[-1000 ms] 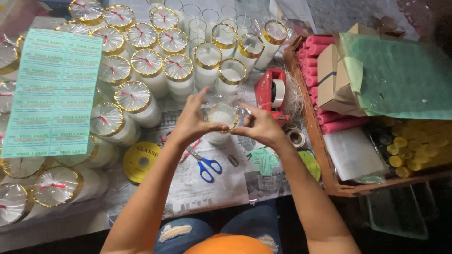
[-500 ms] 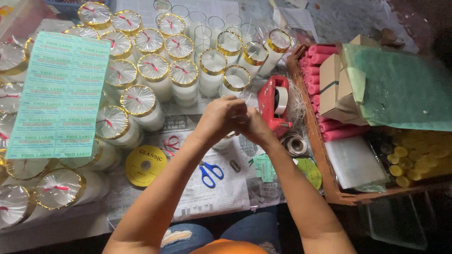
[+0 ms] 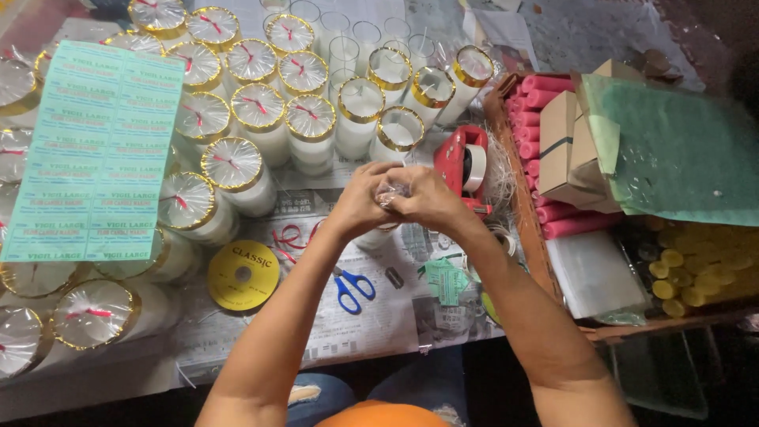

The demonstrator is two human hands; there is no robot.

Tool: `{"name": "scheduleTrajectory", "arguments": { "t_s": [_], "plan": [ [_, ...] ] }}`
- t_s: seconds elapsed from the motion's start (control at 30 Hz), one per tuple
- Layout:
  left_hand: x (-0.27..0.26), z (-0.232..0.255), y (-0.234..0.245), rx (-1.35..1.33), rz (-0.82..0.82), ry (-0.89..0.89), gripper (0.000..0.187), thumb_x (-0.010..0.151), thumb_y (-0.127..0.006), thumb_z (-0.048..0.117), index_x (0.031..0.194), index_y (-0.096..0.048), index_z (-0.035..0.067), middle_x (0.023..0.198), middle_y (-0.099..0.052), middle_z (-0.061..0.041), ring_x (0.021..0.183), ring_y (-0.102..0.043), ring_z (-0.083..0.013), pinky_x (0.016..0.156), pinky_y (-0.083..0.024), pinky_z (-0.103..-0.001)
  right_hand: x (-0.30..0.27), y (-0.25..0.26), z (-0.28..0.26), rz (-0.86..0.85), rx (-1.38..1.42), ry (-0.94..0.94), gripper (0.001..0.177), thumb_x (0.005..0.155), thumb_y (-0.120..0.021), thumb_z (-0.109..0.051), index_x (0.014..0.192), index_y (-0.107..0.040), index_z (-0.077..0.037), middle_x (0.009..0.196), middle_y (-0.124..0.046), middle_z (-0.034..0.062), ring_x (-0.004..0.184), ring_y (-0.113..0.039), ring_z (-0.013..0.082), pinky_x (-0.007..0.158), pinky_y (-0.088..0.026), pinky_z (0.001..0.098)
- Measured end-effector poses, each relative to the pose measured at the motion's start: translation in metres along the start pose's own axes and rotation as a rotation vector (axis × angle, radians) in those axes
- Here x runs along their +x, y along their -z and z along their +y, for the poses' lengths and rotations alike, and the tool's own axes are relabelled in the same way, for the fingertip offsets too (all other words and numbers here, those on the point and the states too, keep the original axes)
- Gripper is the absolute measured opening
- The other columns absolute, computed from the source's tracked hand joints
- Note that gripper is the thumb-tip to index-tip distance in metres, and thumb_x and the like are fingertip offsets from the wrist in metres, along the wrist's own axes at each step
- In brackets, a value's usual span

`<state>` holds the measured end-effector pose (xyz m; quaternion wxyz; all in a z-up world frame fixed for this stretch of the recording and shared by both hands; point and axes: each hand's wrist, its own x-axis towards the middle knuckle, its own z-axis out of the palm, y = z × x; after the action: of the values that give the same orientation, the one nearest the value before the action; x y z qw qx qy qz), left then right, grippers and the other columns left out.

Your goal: The person applies adhesive labels to glass jars containing white wax and ties red decorative ribbons around the tops of the jars using scissors.

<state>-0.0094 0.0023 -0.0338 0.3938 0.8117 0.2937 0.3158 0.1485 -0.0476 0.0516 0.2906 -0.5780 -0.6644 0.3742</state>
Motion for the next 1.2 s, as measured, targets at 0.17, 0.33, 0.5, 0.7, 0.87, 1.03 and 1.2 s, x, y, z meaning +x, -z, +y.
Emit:
{"name": "scheduleTrajectory", "arguments": {
  "t_s": [0.17, 0.33, 0.5, 0.7, 0.87, 1.03, 1.2],
  "plan": [
    [0.015, -0.011, -0.008, -0.042, -0.034, -0.072, 0.028, 0.084, -0.079, 0.037, 0.083, -0.073, 0.010, 0.099, -0.075, -0.009, 0.114, -0.064, -0.0380, 0.098, -0.052, -0.048, -0.014, 0.009, -0.002, 0.103, 0.184, 0.013, 0.006, 0.085, -0.075, -0.010, 0.091, -0.075, -0.007, 0.066, -0.069, 0.0079, 0.050, -0.062, 0.0104, 0.045, -0.050, 0.0236],
    [0.005, 0.009, 0.006, -0.097, -0.039, -0.063, 0.020, 0.089, -0.073, 0.026, 0.094, -0.073, 0.006, 0.106, -0.071, -0.014, 0.108, -0.064, -0.0395, 0.092, -0.053, -0.048, -0.012, -0.005, 0.067, 0.150, 0.497, -0.033, 0.007, 0.089, -0.072, -0.007, 0.093, -0.072, -0.001, 0.056, -0.061, 0.0078, 0.042, -0.052, 0.0079, 0.038, -0.038, 0.0193],
    [0.004, -0.004, 0.004, 0.027, -0.087, -0.146, 0.017, 0.095, -0.070, 0.021, 0.093, -0.070, 0.004, 0.105, -0.068, -0.017, 0.103, -0.066, -0.0406, 0.087, -0.055, -0.047, -0.010, -0.003, 0.067, 0.121, 0.499, -0.029, 0.009, 0.089, -0.071, -0.006, 0.095, -0.072, -0.001, 0.046, -0.057, 0.0078, 0.038, -0.046, 0.0060, 0.036, -0.032, 0.0177],
    [-0.003, -0.012, -0.019, 0.294, 0.076, -0.248, 0.015, 0.096, -0.068, 0.019, 0.081, -0.071, 0.018, 0.095, -0.071, 0.001, 0.093, -0.070, -0.0233, 0.073, -0.058, -0.033, -0.009, 0.015, 0.045, 0.082, 0.283, 0.013, 0.007, 0.089, -0.072, -0.010, 0.091, -0.075, -0.004, 0.051, -0.063, 0.0072, 0.045, -0.058, 0.0092, 0.042, -0.044, 0.0210],
    [-0.001, 0.006, -0.009, 0.286, 0.262, -0.354, 0.013, 0.090, -0.076, 0.017, 0.081, -0.068, 0.012, 0.136, -0.062, -0.002, 0.137, -0.050, -0.0359, 0.119, -0.039, -0.048, 0.022, 0.025, 0.066, -0.120, 0.292, -0.060, 0.051, 0.105, -0.057, -0.047, 0.074, -0.067, -0.008, 0.049, -0.051, 0.0053, 0.043, -0.050, 0.0119, 0.039, -0.043, 0.0257],
    [0.000, -0.001, -0.008, 0.229, 0.182, -0.361, 0.010, 0.091, -0.071, 0.013, 0.082, -0.068, 0.011, 0.110, -0.074, -0.007, 0.128, -0.058, -0.0270, 0.106, -0.045, -0.044, 0.043, 0.030, 0.063, -0.572, 0.508, -0.067, 0.046, 0.103, -0.061, -0.034, 0.064, -0.060, -0.011, 0.048, -0.044, -0.0006, 0.041, -0.045, 0.0108, 0.041, -0.042, 0.0259],
    [-0.003, -0.025, -0.024, 0.183, 0.205, -0.246, 0.014, 0.094, -0.069, 0.019, 0.080, -0.070, 0.021, 0.096, -0.071, 0.008, 0.109, -0.069, -0.0137, 0.084, -0.059, -0.029, 0.033, 0.038, 0.078, -0.543, 0.632, -0.054, 0.037, 0.104, -0.055, -0.029, 0.082, -0.065, 0.000, 0.051, -0.045, 0.0017, 0.044, -0.047, 0.0124, 0.040, -0.041, 0.0263]
  ]
}}
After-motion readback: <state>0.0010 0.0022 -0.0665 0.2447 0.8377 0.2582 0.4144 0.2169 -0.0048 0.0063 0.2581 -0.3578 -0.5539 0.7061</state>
